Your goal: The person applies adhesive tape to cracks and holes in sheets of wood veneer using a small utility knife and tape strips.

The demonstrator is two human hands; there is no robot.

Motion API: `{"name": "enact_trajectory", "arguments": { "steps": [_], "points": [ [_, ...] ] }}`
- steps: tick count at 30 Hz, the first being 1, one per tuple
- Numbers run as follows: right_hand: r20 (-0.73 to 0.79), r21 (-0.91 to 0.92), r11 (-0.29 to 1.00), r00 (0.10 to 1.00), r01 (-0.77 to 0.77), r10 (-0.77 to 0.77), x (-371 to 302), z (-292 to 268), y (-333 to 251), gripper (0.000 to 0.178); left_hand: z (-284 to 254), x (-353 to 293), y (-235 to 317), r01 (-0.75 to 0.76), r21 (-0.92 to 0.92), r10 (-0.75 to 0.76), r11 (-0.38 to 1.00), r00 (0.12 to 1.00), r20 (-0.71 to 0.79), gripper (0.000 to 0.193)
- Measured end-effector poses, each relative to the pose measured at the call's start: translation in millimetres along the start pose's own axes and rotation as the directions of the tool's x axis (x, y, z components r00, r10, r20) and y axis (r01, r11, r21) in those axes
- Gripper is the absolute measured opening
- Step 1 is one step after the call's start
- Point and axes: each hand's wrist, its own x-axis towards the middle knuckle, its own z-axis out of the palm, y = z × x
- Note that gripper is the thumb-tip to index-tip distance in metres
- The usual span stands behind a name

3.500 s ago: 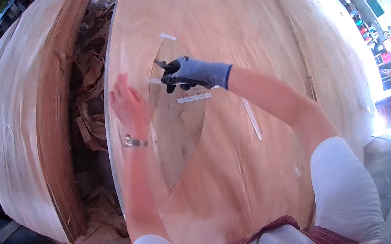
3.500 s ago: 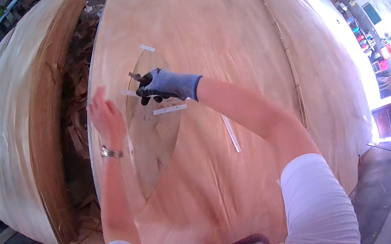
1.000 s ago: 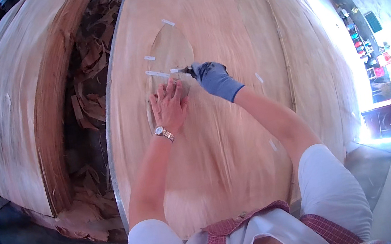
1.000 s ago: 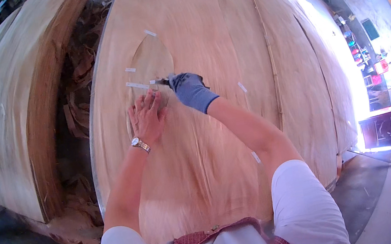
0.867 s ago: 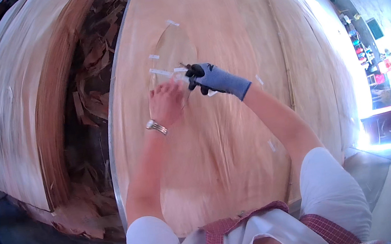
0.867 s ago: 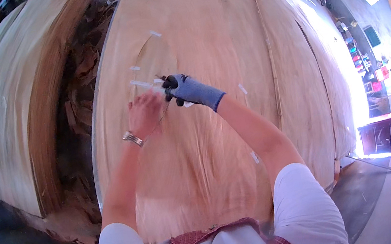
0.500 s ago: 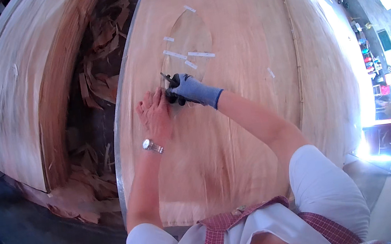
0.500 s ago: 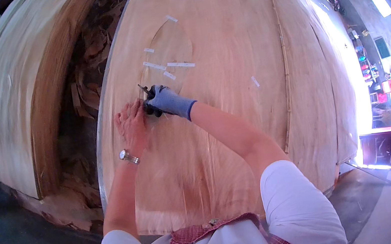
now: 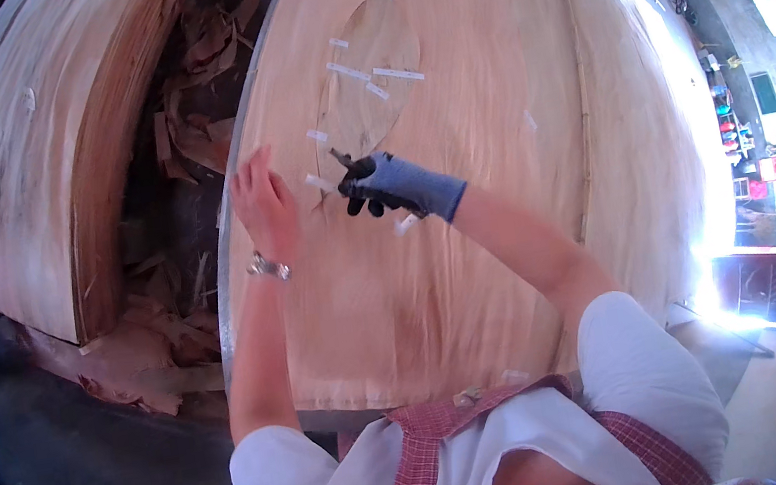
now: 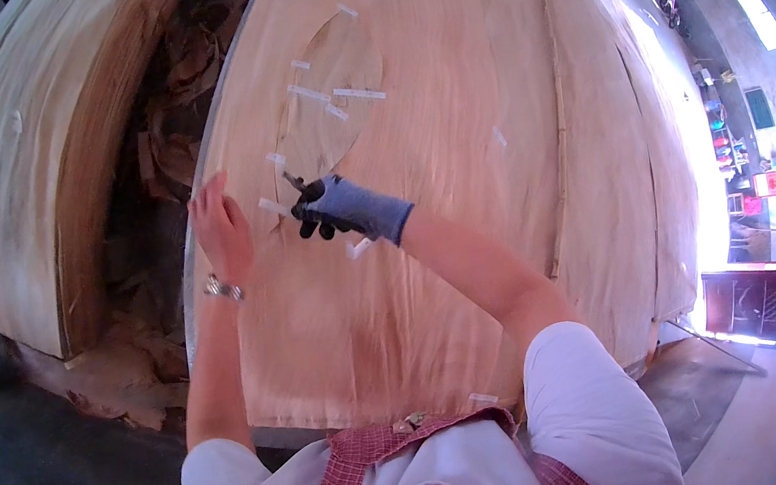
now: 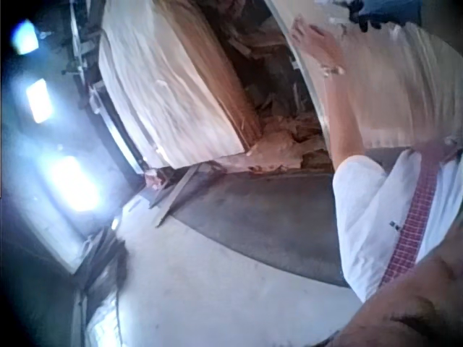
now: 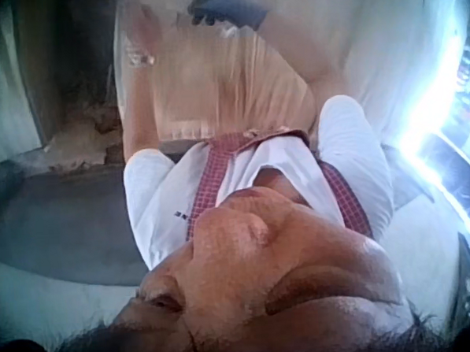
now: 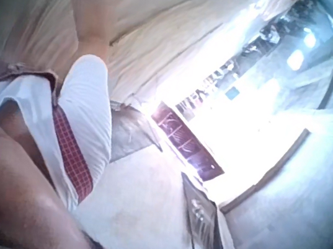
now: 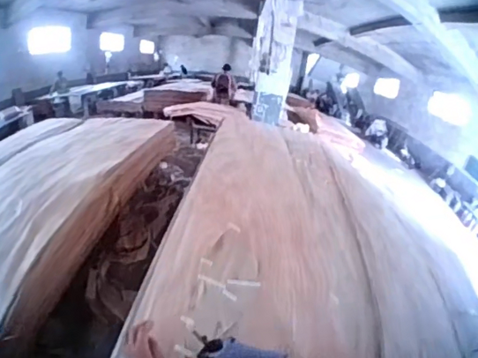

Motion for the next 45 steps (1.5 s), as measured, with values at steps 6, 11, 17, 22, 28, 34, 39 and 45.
{"name": "enact_trajectory", "arguments": {
  "steps": [6,11,17,22,28,34,39,45],
  "points": [
    [-0.122,0.13,0.992,0.992,-0.002,0.018,24.8,20.7,40.1,0.031,0.6,-75.3,36.4,-0.24,0.256,0.143,0.936,0.927,0.348,0.057],
    [-0.103,-0.186,0.982,0.995,-0.017,-0.002,3.5,13.5,19.5,0.031,-0.7,-79.0,31.2,-0.264,0.274,0.134,0.925,0.9,0.415,0.061],
    [-0.22,-0.787,0.617,0.933,0.003,-0.285,-16.8,-7.8,22.0,0.026,7.1,-82.2,28.8,-0.287,0.227,0.179,0.931,0.899,0.4,0.06],
    [-0.196,-0.114,0.992,0.978,0.047,-0.068,-67.5,6.0,6.8,0.022,-0.8,-82.4,25.4,-0.273,0.214,0.161,0.938,0.889,0.428,0.059],
    [-0.256,0.376,0.925,0.966,0.055,0.046,-152.5,99.0,62.7,0.028,-48.8,-93.2,-8.0,-0.379,0.126,0.278,0.917,0.832,0.48,0.064],
    [-0.399,0.604,0.78,0.909,0.161,0.121,-169.6,214.7,116.1,0.033,-72.4,-107.8,-34.8,-0.499,0.289,0.298,0.817,0.795,0.529,0.067],
    [-0.496,0.702,0.639,0.86,0.314,0.122,-153.4,287.9,118.9,0.03,-71.5,-108.2,-36.7,-0.509,0.281,0.313,0.813,0.79,0.527,0.066],
    [-0.551,0.635,0.723,0.815,0.272,0.178,-128.9,324.8,61.8,0.018,-75.2,-98.8,-53.3,-0.525,0.281,0.302,0.803,0.766,0.567,0.065]
  ]
}}
